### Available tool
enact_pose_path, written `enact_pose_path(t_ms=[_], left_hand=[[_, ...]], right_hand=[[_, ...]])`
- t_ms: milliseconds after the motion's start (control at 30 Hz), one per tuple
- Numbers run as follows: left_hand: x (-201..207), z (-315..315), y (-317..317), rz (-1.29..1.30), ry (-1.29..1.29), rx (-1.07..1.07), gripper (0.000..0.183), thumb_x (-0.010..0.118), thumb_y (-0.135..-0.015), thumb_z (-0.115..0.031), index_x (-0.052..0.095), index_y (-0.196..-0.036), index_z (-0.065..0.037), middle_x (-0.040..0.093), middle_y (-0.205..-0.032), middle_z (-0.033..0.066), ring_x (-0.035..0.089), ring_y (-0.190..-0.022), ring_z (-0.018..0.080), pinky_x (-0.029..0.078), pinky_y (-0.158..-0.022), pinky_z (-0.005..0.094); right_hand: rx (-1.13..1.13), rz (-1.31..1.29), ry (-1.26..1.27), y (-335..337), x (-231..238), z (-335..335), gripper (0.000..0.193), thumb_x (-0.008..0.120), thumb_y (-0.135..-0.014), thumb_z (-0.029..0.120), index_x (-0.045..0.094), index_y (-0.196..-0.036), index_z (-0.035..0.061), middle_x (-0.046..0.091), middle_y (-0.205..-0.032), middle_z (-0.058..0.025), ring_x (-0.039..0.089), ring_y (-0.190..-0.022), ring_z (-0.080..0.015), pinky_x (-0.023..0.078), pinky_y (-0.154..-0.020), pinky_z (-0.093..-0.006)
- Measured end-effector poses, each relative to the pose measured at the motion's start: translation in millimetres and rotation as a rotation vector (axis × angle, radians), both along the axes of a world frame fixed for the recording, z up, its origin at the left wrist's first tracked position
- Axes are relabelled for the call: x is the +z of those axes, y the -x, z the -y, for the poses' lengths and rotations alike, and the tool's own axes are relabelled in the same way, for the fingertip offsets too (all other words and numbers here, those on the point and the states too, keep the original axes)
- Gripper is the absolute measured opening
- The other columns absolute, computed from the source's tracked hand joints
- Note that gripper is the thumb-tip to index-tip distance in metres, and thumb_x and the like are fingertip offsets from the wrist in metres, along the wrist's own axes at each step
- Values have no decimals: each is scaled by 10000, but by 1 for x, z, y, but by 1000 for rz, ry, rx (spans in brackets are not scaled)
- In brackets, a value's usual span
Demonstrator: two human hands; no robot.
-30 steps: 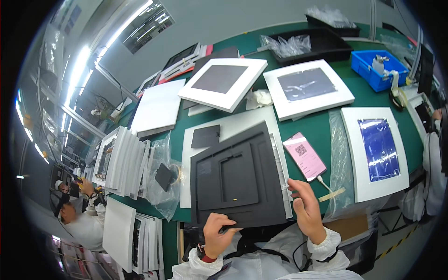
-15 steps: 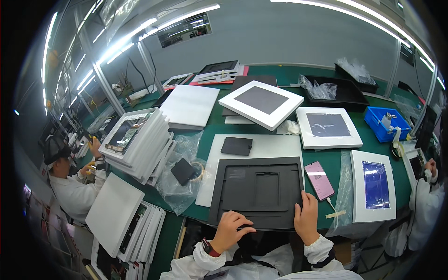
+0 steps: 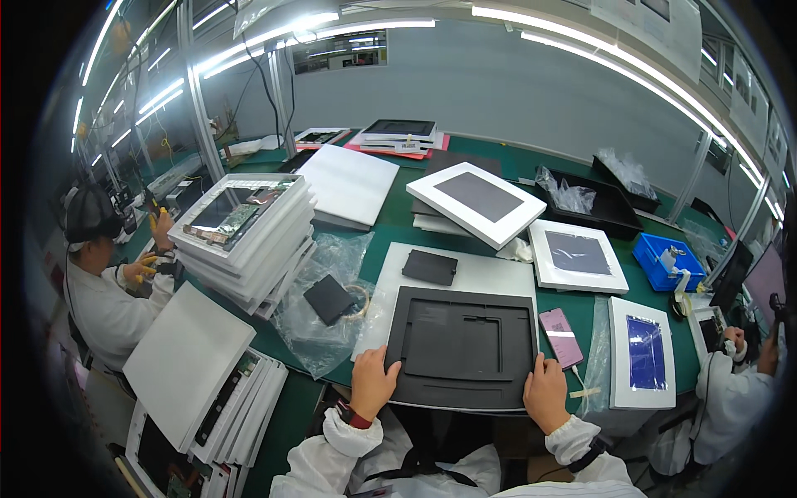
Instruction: The recorder assembles a display unit into a plastic housing frame and scans it using a barcode scanner.
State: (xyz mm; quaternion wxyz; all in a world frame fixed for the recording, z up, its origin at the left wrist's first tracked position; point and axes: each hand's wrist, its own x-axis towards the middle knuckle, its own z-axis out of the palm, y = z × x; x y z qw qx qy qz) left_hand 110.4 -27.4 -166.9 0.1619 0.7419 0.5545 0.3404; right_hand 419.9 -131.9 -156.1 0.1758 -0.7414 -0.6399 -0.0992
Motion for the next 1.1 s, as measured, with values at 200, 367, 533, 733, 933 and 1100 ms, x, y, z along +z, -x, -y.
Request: enact_pose_path(t_ms=[200,367,533,733,933,1100], left_hand=[[-12,-23,-2,-47,117,46,439,732,-726,-270,598,-999,47,600,-916,198,554,-873,350,442,-770,414],[-24,-32,3,379,407,-34,483,724,-745,-236,526,-1074,57,623,-963,163,606,-896,288,475,-803,391],[-3,-15,-10,231,241,-52,590,720,-742,-288,500,-1181,38,588,-1074,205,562,-1005,325,442,-868,385],[-15,-43,17,277,521,-59,536,717,-767,-283,550,-1108,95,623,-937,171,608,-848,253,475,-734,356],[48,-39,17,606,1039,-103,319,671,-833,-159,617,-1034,83,650,-945,102,607,-802,145,488,-713,276],[90,-8,2,717,838,-214,336,705,-779,-67,604,-1068,73,656,-938,99,602,-860,137,477,-785,260]], right_hand=[[-86,-156,54,-1,0,-13,311,547,-851,141,500,-1086,-56,527,-927,-200,605,-737,-371,491,-627,-451],[-92,-223,-32,-2,-4,-18,271,535,-860,145,496,-1051,-44,537,-931,-201,604,-756,-375,492,-639,-445],[-102,-227,-7,-6,0,-15,270,538,-861,161,485,-1042,-32,547,-915,-190,611,-747,-376,494,-636,-451],[-142,-221,70,-5,0,-26,233,543,-862,201,458,-939,-1,553,-825,-169,614,-635,-375,490,-549,-470],[-181,-385,142,-3,9,-26,240,517,-875,179,475,-1011,-14,618,-900,-238,607,-738,-436,463,-679,-519],[-122,-379,69,-13,10,-19,225,515,-880,160,489,-1000,-28,598,-903,-247,599,-773,-418,462,-672,-497]])
